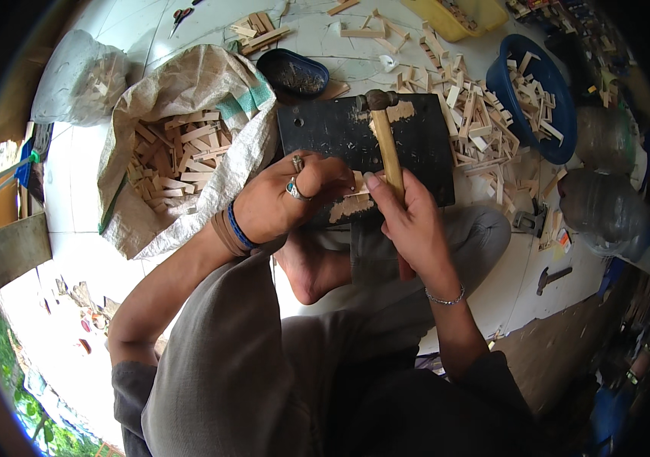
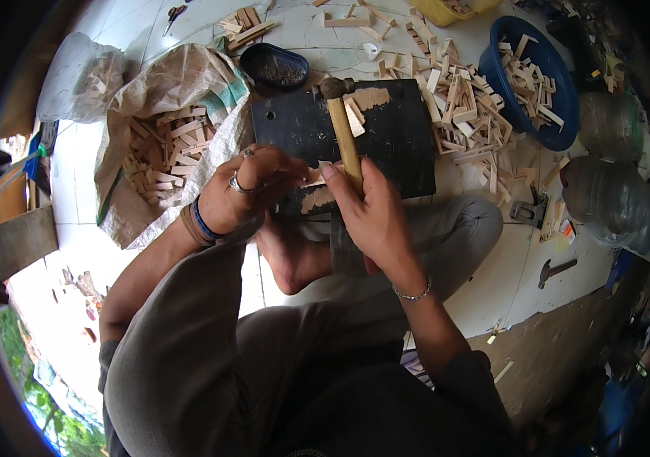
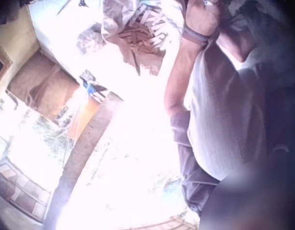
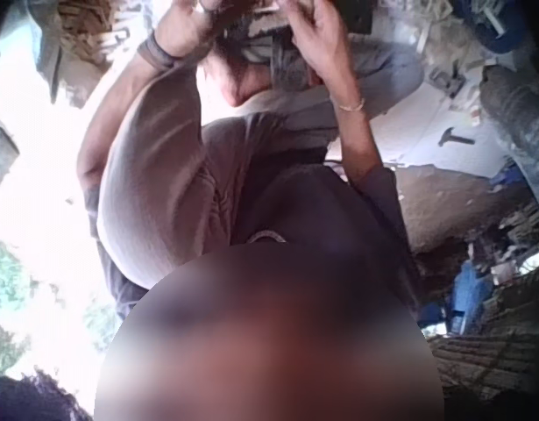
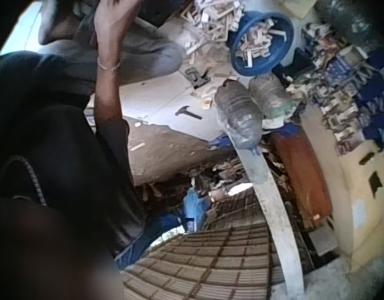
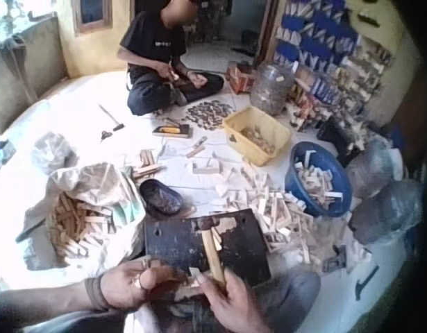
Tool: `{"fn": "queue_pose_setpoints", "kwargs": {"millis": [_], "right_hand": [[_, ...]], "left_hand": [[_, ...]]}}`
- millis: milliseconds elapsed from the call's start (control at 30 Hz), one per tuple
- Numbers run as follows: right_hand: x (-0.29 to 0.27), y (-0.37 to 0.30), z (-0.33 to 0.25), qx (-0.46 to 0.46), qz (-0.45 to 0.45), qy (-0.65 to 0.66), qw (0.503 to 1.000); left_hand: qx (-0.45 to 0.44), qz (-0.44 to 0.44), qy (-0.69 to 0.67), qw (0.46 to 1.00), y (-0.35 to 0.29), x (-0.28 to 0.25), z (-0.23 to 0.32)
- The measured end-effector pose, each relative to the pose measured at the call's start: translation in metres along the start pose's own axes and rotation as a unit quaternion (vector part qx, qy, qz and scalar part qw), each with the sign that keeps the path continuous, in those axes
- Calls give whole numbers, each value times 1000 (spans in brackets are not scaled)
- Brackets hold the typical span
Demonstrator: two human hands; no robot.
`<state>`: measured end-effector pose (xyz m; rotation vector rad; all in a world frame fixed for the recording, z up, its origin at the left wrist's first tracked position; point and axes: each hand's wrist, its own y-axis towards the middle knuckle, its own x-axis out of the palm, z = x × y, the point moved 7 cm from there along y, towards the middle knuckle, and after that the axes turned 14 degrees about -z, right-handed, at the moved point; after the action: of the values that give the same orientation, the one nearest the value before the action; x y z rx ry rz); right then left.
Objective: The person sits on the floor and uses a hammer to split small wooden pieces on a black cutting board. They repeatedly pick up pieces, position them, strike them, and place the resulting fragments into a nearby sack.
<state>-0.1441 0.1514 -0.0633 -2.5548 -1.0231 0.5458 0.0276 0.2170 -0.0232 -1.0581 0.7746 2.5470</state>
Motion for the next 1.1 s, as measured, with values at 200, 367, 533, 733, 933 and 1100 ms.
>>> {"fn": "queue_pose_setpoints", "kwargs": {"millis": [200,367,533,733,933,1100], "right_hand": [[-17,-18,-14,-49,20,-34,998],[-35,-63,-50,-202,47,-282,937],[-28,-82,-48,-203,-42,-367,907],[-20,-86,-47,-181,-72,-415,888],[-27,-95,-59,-224,-31,-395,890],[-20,-86,-47,-227,-32,-468,854]], "left_hand": [[-130,-57,-197,970,-2,0,-16],[-212,-53,-304,927,-10,5,-22],[-94,0,-108,990,-4,-5,-11],[-49,-6,-92,995,-5,-6,-5],[-36,-11,-50,998,-5,-7,-3],[-81,-19,-117,990,-6,-7,-5]]}}
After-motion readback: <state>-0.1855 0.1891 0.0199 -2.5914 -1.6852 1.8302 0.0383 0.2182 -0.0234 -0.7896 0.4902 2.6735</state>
